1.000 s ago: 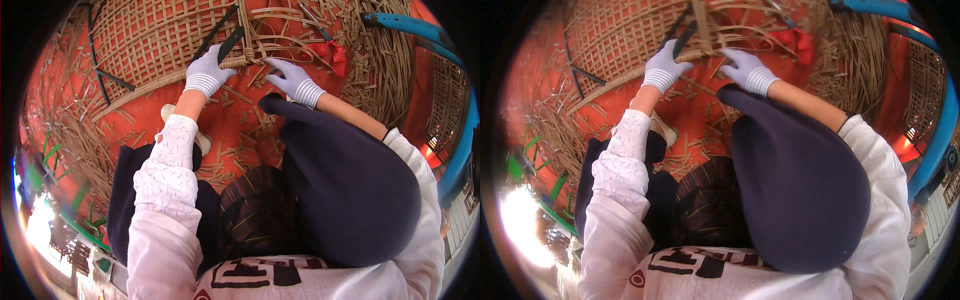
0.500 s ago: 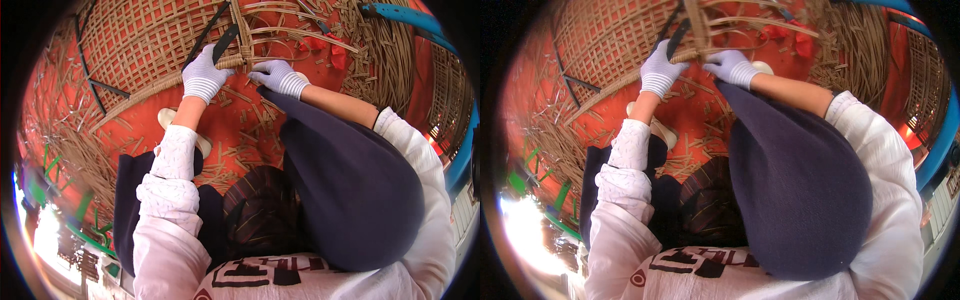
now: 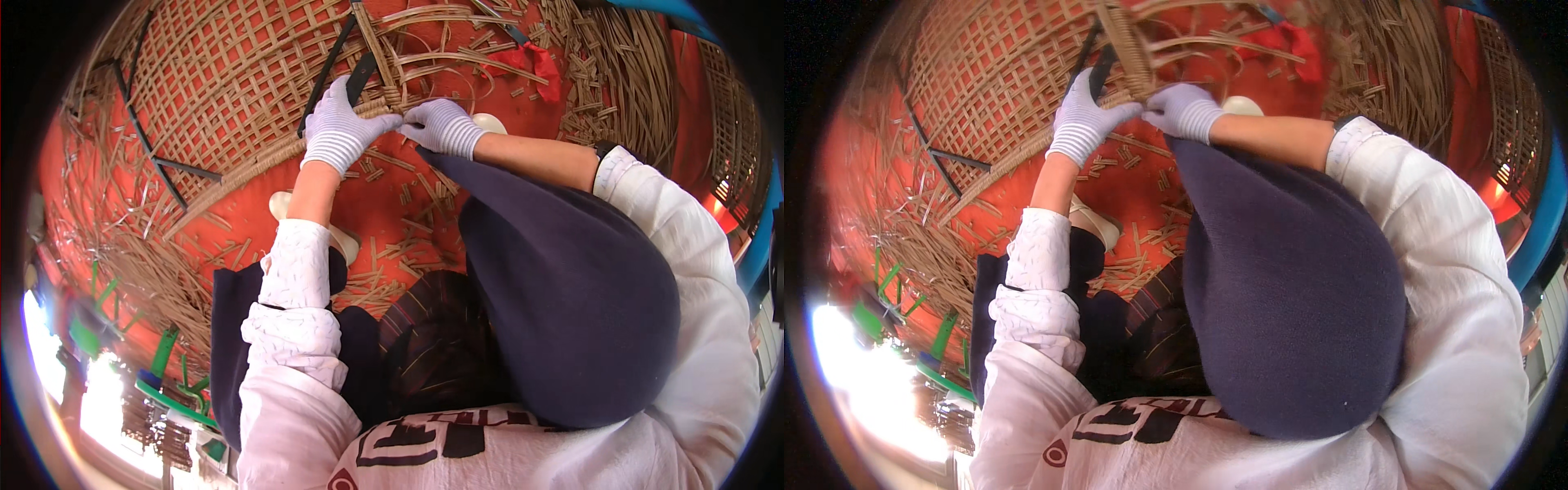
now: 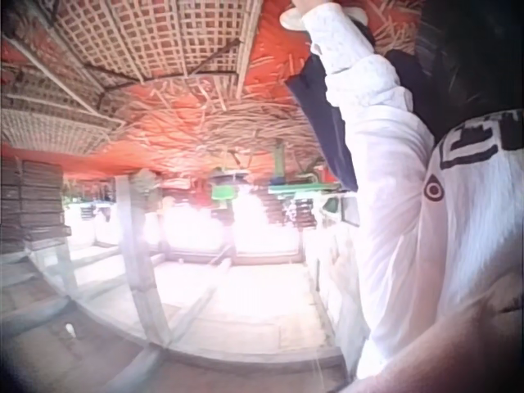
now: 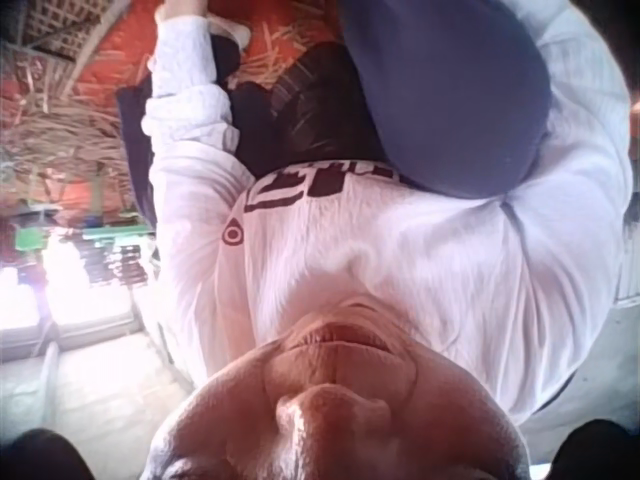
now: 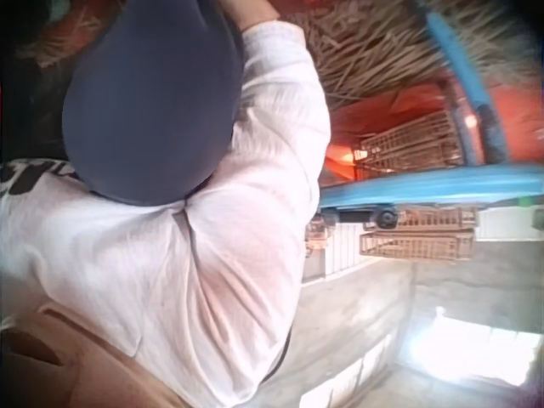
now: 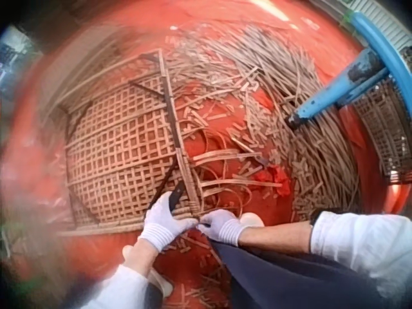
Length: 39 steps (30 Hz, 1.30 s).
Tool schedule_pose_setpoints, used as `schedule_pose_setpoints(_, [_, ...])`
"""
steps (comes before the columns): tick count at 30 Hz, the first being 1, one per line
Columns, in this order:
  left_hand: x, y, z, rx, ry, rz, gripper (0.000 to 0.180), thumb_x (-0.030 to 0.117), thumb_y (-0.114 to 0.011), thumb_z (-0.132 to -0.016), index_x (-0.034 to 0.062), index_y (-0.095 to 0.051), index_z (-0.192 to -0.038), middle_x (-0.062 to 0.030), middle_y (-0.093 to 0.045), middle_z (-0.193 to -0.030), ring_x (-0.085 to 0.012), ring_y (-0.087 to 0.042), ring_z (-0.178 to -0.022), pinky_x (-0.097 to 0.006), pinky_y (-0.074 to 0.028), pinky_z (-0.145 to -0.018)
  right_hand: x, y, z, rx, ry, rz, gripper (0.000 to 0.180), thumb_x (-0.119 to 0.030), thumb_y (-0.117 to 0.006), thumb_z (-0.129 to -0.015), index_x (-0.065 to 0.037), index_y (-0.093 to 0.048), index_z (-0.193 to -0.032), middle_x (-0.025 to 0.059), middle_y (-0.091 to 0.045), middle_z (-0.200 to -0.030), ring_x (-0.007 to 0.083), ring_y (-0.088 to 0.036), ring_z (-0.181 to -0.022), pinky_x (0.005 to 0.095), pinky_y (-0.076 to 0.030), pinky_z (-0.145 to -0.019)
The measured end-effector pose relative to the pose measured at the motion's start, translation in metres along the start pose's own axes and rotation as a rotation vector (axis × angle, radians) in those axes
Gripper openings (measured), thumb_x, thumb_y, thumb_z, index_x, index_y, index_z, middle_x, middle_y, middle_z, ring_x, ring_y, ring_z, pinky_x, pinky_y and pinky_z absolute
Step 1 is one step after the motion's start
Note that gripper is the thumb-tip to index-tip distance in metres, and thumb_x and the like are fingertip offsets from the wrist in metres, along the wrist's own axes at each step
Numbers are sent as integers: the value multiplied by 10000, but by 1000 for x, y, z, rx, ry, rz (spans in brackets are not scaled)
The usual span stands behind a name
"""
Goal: Weaving bamboo strips into a furniture frame and securing them with a pneumatic stapler.
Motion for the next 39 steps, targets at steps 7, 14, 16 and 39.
schedule_pose_setpoints(7, [10,-5,-4,6,12,-40,1123,592,-864,-561,27,-387,-1407,-219,-576,-1272,-355,-550,-1208,-432,-433,-1022,-2,-2,-1,-78,-23,86,333,-400,-581,-901,-141,-728,-1048,129,-702,-997,330,-663,-940,434,-521,-857])
schedule_pose_setpoints(14, [23,2,11,121,-6,-93,1110,459,-910,-558,25,-365,-1422,-210,-556,-1307,-350,-558,-1199,-433,-440,-1025,25,-9,4,-16,-96,-307,343,-362,-613,-902,-94,-723,-1086,121,-724,-984,255,-690,-884,372,-529,-826])
schedule_pose_setpoints(16, [30,5,13,177,-84,-138,1143,497,-895,-567,28,-322,-1438,-201,-565,-1206,-363,-558,-1136,-471,-401,-1007,36,-13,6,-18,-93,-573,379,-321,-663,-879,-61,-705,-1151,109,-731,-1001,147,-678,-874,293,-519,-835])
schedule_pose_setpoints(39, [70,1,65,541,-328,-329,721,370,-859,-620,123,-584,-1239,-90,-532,-1255,-308,-501,-1146,-457,-352,-977,69,-3,44,-201,-139,-602,464,-465,-635,-874,-150,-692,-1210,55,-705,-1142,180,-640,-1070,286,-454,-970])
Point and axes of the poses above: each hand's wrist, its own z-axis away from the middle knuckle, its own y-axis out of the back of the hand, x = y × z, the point moved 9 cm from there along -z, towards the middle knuckle
